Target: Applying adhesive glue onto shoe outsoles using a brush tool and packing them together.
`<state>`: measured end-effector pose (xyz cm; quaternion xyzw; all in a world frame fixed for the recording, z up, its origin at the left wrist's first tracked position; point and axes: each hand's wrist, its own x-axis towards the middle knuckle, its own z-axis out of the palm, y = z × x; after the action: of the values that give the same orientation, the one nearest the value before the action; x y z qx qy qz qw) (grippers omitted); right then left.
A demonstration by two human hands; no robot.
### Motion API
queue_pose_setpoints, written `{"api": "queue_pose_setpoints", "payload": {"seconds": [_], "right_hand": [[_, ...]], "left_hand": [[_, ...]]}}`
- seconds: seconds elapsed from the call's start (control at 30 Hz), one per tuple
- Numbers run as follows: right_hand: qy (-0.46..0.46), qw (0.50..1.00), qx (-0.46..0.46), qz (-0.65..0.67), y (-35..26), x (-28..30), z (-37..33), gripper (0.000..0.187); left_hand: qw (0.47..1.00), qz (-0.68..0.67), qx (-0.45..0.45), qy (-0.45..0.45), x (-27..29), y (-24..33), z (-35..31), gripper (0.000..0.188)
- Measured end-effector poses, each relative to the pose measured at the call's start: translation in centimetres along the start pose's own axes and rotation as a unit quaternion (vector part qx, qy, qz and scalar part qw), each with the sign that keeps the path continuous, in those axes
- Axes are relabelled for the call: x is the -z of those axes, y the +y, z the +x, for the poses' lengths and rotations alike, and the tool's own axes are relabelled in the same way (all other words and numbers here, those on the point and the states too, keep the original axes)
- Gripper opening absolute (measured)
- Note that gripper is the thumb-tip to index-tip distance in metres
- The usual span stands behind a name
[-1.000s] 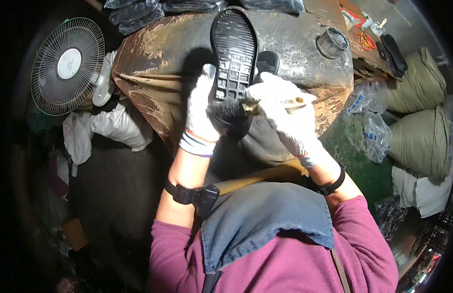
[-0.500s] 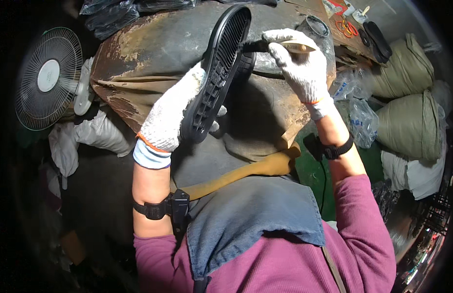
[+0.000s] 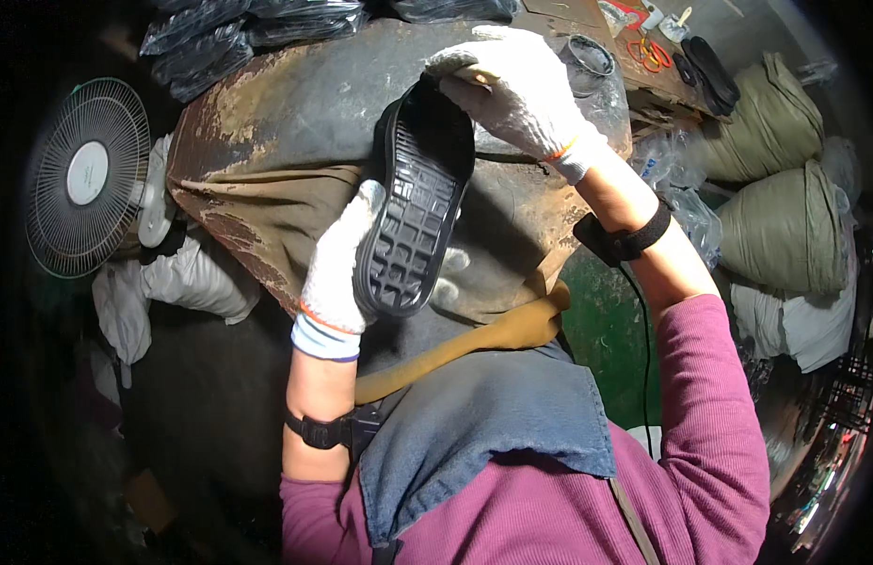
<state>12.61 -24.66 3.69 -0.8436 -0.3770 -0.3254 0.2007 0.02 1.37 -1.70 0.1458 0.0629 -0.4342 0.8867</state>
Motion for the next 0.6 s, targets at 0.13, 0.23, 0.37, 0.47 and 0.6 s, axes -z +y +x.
{"api": "queue_pose_setpoints", "payload": {"seconds": [0.13, 0.23, 0.37, 0.47, 0.6], "right_hand": [[0.121, 0.977, -0.125, 0.124, -1.1, -1.0, -1.6, 0.021], [0.121, 0.878, -0.33, 0.326, -2.9, -1.3, -4.5, 0.021], [0.101, 0.847, -0.315, 0.415, -5.7, -2.9, -5.4, 0.021], [0.04, 0.952, -0.137, 0.27, -8.2, -1.9, -4.6, 0.018], [0.057, 0.891, -0.235, 0.385, -6.1, -1.0, -3.1, 0.022]], "left_hand": [[0.997, -0.054, -0.009, -0.059, 0.4, 0.0, 0.1, 0.078], [0.992, -0.087, -0.001, -0.096, 1.1, -0.4, 0.0, 0.08], [0.993, -0.075, -0.011, -0.087, 1.8, -0.7, -0.3, 0.08], [0.992, -0.069, -0.047, -0.089, 2.4, -0.9, -0.8, 0.074], [0.987, -0.093, -0.058, -0.119, 2.1, -0.1, -1.0, 0.075]]}}
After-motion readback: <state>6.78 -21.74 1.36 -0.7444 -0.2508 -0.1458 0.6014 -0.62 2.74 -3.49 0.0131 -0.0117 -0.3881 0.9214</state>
